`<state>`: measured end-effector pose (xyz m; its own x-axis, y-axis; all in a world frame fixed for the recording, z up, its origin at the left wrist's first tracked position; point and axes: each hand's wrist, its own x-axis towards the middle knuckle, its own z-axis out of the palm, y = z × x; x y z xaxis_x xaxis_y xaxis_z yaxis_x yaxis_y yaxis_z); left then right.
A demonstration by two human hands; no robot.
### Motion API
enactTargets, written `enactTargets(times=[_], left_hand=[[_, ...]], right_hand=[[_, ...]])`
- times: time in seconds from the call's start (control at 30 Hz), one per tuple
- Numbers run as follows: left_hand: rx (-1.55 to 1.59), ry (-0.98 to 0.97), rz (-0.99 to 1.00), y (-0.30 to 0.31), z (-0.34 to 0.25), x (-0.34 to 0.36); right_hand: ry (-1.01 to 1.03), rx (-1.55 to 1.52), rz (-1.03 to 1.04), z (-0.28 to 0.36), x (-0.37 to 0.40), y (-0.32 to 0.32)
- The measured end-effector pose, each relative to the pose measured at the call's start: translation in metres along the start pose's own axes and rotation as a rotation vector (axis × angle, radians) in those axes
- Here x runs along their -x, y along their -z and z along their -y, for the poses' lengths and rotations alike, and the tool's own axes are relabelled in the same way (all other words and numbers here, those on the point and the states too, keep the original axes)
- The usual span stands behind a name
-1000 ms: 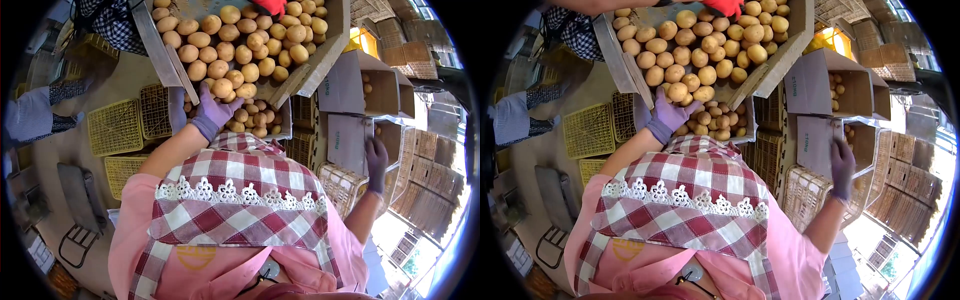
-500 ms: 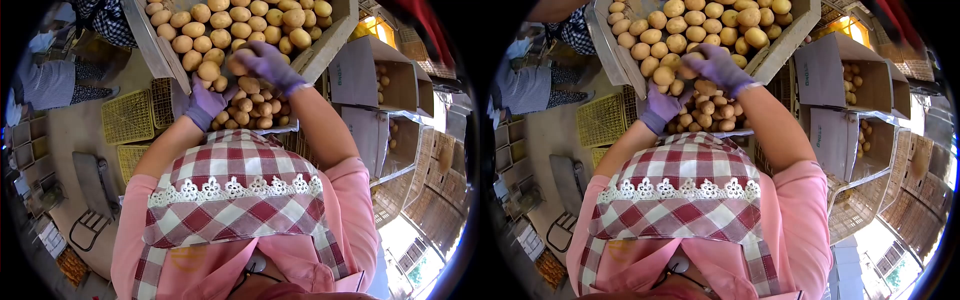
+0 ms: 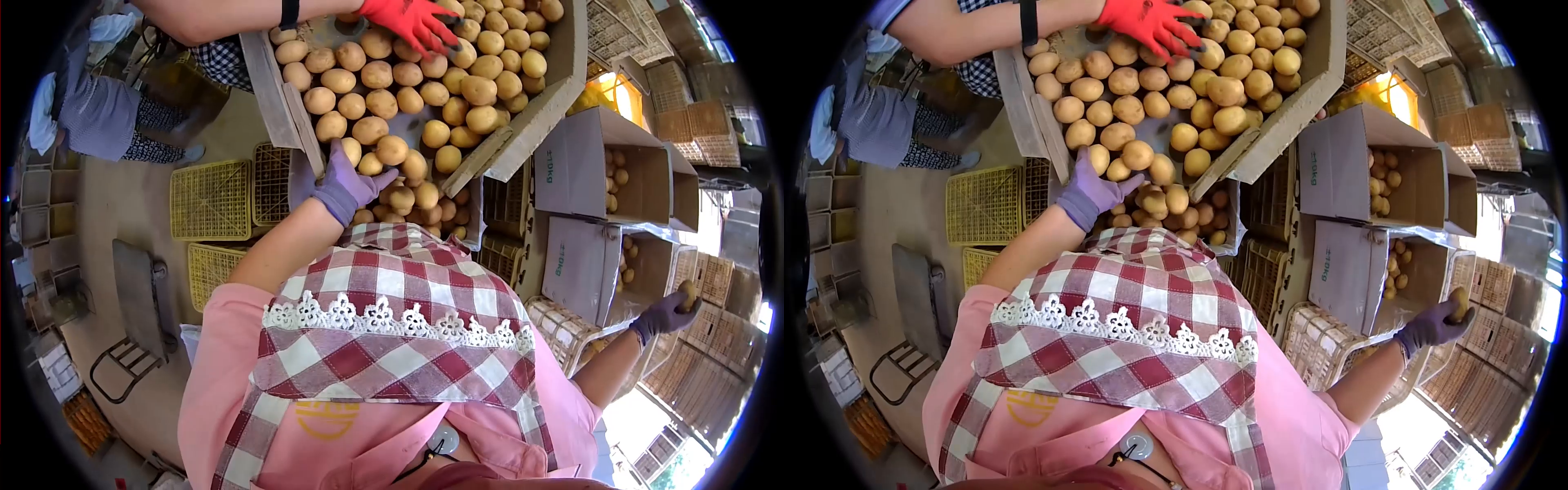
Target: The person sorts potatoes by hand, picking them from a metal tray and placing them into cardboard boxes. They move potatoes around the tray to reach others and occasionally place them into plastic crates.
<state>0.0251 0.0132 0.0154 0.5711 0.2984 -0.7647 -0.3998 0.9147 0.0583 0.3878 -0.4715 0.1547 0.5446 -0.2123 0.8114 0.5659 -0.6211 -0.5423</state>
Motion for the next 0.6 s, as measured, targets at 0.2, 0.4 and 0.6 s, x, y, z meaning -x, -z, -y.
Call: enactTargets(times=[0.2, 0.4, 0.6], left_hand=[[-0.228, -0.080, -0.054, 0.014, 0.008, 0.003], [-0.776, -0.282, 0.146, 0.084, 0.005, -0.028], [-0.102, 0.122, 0.024, 0.033, -0.001, 0.003]], right_hand=[[-0.497, -0.368, 0.575, -0.109, 0.020, -0.078], [0.556, -0.505, 1.397, 0.300, 0.212, -0.175], [0.738, 0.184, 1.579, 0.365, 0.321, -0.236]])
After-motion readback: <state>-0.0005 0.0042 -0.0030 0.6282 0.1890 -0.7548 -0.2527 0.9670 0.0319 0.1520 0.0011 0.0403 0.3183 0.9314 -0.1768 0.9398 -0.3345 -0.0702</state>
